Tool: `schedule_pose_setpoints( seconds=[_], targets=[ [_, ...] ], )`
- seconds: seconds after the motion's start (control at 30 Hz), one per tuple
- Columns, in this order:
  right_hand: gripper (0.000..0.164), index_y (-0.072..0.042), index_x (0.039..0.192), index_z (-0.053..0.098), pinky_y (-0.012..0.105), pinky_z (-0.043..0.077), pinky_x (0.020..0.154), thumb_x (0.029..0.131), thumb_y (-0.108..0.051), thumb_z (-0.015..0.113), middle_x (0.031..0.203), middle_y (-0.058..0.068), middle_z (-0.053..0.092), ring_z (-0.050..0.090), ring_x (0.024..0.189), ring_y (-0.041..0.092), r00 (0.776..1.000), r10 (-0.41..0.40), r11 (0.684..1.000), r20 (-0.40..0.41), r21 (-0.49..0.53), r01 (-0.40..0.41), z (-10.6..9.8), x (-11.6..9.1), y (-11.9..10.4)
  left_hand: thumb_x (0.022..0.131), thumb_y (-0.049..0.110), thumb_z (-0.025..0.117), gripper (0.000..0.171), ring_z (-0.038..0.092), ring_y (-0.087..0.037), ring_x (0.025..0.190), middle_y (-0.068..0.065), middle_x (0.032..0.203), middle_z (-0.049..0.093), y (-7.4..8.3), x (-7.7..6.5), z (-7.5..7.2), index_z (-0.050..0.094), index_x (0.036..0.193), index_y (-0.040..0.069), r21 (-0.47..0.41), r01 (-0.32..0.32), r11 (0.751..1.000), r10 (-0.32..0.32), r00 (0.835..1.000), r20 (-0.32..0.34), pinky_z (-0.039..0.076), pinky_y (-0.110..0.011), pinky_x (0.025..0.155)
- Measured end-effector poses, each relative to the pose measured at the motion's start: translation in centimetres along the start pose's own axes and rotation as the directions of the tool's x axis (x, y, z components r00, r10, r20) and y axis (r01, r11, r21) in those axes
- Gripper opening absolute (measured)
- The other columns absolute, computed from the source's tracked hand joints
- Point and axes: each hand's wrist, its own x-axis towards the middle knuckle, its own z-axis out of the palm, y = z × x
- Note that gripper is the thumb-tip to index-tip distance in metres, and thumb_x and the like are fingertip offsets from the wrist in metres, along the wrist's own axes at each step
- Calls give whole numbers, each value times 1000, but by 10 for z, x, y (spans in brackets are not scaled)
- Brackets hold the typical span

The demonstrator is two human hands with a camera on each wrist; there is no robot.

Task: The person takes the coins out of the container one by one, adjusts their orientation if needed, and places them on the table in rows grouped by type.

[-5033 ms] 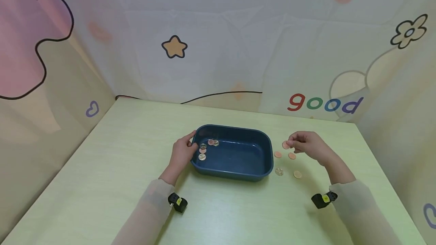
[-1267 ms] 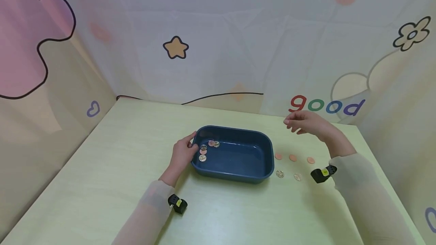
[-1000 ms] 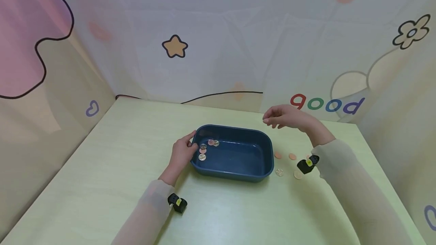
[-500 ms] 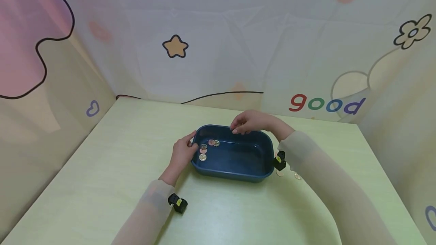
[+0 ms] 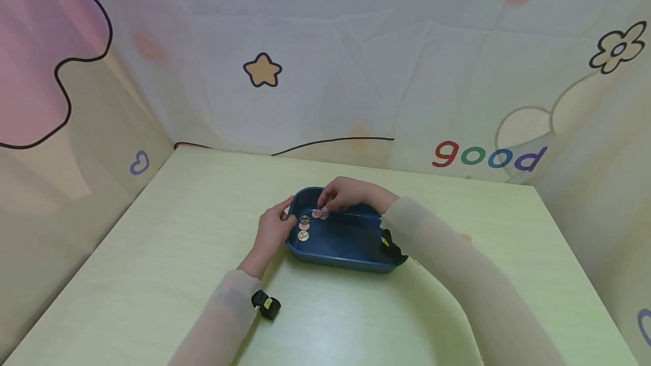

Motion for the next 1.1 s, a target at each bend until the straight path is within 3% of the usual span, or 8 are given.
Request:
schedule_pose_setpoints(
  seconds=[0.37,0.7,1.1],
  targets=[
    [35,-2,132,67,24,55,67,99,-15,64,103,13,76,66,77,13,999,44,997,3,-69,-43,22,26,-5,91,4,57,56,35,-13,58,2,66,37,0,0,0,55,146,4,28,-5,1000,6,1000,-15,30,-23,55],
    [33,-3,128,69,20,46,53,97,-16,67,89,14,78,62,56,6,995,86,996,-51,-28,-87,39,41,-1,90,3,56,56,34,-12,56,3,64,36,0,1,0,56,146,4,12,-5,1000,5,1000,-23,29,-23,53],
    [12,-4,99,69,21,46,53,96,-16,69,73,3,68,60,55,9,993,95,992,-65,-78,-100,49,48,-7,89,3,56,56,35,-12,57,3,64,37,0,0,1,56,146,4,3,-1,1000,1,1000,-25,29,-23,54]
  ],
)
